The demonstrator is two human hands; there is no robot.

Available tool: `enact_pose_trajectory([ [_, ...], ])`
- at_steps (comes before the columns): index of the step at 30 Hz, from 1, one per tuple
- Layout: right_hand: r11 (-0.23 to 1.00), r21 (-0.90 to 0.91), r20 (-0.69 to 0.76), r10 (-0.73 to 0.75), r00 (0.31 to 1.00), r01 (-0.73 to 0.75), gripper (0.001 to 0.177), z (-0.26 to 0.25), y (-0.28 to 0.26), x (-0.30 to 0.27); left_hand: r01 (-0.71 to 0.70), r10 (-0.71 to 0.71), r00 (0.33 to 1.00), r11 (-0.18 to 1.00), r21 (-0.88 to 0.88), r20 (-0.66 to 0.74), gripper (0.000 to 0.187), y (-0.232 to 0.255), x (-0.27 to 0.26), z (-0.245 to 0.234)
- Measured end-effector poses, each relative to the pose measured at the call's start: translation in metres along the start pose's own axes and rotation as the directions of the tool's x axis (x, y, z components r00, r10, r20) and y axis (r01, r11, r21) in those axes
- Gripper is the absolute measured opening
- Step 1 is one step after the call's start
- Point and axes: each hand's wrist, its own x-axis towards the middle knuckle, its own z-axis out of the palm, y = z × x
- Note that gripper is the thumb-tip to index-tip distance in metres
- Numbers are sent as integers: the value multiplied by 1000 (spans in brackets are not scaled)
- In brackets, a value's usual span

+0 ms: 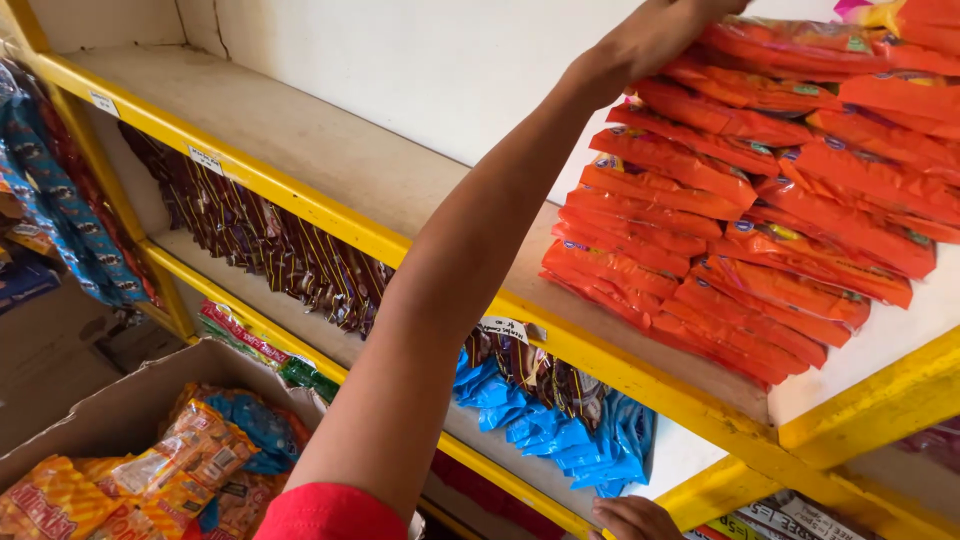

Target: Stocking various candy and snack bags from a cardboard box onto store shelves.

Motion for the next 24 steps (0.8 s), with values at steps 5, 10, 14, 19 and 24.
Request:
enact_pose_trajectory([
  [5,997,71,85,1,996,-7,33,36,38,-93,2,-21,994,985,175,106,68,46,-28,-3],
  [10,996,71,155,34,987,-46,23,44,39,-126,133,-134,983,991,14,124,83,2,-13,-13],
  [14,997,61,133,33,991,-41,24,68,59,-179,150,-152,987,988,33,57,91,-3,-19,-20],
  [19,997,16,98,-76,992,75,20,81,58,-180,199,-194,978,978,67,-79,110,-24,-28,-39],
  [24,969,236,-27,80,996,-72,29,75,-12,-81,263,-234,955,951,160,-180,100,-38,-131,-99],
])
